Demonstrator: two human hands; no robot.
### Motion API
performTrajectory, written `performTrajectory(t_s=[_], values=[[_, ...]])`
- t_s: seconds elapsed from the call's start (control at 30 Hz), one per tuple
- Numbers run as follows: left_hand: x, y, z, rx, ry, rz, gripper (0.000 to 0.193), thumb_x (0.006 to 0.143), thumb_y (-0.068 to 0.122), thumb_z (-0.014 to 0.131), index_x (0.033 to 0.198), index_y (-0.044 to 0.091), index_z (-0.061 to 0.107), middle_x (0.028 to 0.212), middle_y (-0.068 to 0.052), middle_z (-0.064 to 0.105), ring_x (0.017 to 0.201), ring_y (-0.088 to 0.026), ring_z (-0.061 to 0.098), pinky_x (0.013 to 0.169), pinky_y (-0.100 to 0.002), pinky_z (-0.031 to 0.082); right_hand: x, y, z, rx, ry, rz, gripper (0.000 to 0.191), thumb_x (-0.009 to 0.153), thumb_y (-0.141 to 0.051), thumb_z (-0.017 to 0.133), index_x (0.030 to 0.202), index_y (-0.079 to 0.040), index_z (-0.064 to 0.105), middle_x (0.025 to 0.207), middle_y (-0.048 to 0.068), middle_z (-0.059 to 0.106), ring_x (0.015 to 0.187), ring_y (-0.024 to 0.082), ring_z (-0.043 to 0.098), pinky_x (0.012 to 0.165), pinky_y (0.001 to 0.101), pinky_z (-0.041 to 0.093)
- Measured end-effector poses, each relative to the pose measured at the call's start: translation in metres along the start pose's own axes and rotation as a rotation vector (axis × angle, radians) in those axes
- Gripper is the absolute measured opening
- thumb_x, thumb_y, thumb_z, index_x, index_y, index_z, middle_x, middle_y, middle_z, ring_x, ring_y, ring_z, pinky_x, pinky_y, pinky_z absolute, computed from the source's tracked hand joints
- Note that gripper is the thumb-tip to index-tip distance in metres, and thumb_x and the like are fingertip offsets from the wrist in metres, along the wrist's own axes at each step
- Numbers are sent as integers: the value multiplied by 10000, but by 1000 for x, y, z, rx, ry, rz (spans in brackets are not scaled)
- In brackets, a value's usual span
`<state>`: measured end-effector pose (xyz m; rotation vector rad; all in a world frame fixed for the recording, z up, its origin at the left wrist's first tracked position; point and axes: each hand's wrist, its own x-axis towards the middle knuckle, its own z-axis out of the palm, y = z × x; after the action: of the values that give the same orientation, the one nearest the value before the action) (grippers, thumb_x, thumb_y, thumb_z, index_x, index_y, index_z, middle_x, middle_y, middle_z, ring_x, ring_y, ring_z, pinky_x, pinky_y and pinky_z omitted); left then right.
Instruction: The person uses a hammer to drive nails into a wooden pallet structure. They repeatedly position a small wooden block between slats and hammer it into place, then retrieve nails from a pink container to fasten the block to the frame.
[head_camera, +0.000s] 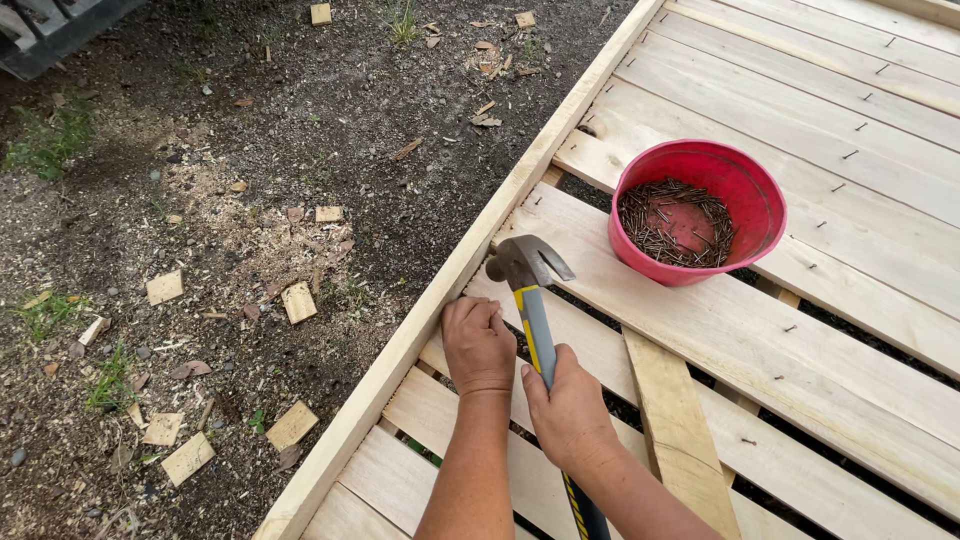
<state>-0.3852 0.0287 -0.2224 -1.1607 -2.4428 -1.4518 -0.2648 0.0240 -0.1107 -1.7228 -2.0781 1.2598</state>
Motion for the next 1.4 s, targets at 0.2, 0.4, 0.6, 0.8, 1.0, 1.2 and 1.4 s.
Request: performTrajectory(t_s=[0.2, 0.4, 0.6, 0.8, 1.0, 1.2, 1.4], values=[[-1, 3, -2, -4, -21, -37, 61, 809, 32, 695, 824, 55, 749, 933, -58, 695, 964, -278, 626, 890, -383, 527, 6, 3, -7, 31, -85, 142, 381, 980, -386, 578, 1017, -12, 509, 792, 241, 690, 741, 436, 693, 722, 531, 552], [-13, 4, -14, 112, -123, 64, 204, 884, 36, 619, 1054, 14, 729, 1170, -105, 679, 1207, -322, 562, 1045, -396, 459, -30, 44, 7, -4, -58, 184, 382, 967, -400, 579, 995, -25, 512, 790, 230, 688, 749, 427, 688, 733, 515, 529], [-35, 3, -31, 209, -305, 195, 250, 912, 118, 607, 1120, 0, 681, 1265, -143, 637, 1343, -309, 495, 1201, -505, 285, -38, 65, 17, 28, -42, 182, 376, 966, -394, 575, 1059, -33, 519, 824, 256, 694, 819, 459, 670, 774, 528, 518], [-35, 9, -33, 327, -451, 231, 124, 896, 175, 631, 968, 84, 676, 1078, -104, 630, 1274, -286, 504, 1205, -509, 250, -48, 66, 26, -14, 47, 149, 404, 952, -399, 594, 1126, -42, 523, 891, 270, 700, 901, 491, 645, 807, 547, 500], [-31, 16, -35, 314, -467, 208, 127, 925, 204, 629, 963, 93, 679, 1071, -89, 635, 1262, -277, 508, 1211, -488, 260, -46, 67, 23, -31, 49, 167, 401, 956, -403, 588, 1099, -32, 534, 897, 266, 704, 914, 485, 651, 821, 546, 501], [-35, 13, -39, 265, -529, 166, 183, 945, 185, 584, 1060, 69, 666, 1224, -104, 615, 1375, -274, 445, 1251, -450, 211, -46, 69, 21, -26, 78, 127, 395, 950, -397, 588, 1098, -35, 537, 880, 270, 703, 891, 481, 655, 805, 544, 505], [-57, 9, -52, 308, -584, 184, 486, 980, 206, 470, 1454, 101, 498, 1575, -94, 406, 1508, -249, 261, 1246, -449, 123, -46, 70, 22, -67, 50, 174, 390, 958, -409, 590, 1083, -42, 547, 875, 257, 707, 890, 466, 656, 807, 545, 497]])
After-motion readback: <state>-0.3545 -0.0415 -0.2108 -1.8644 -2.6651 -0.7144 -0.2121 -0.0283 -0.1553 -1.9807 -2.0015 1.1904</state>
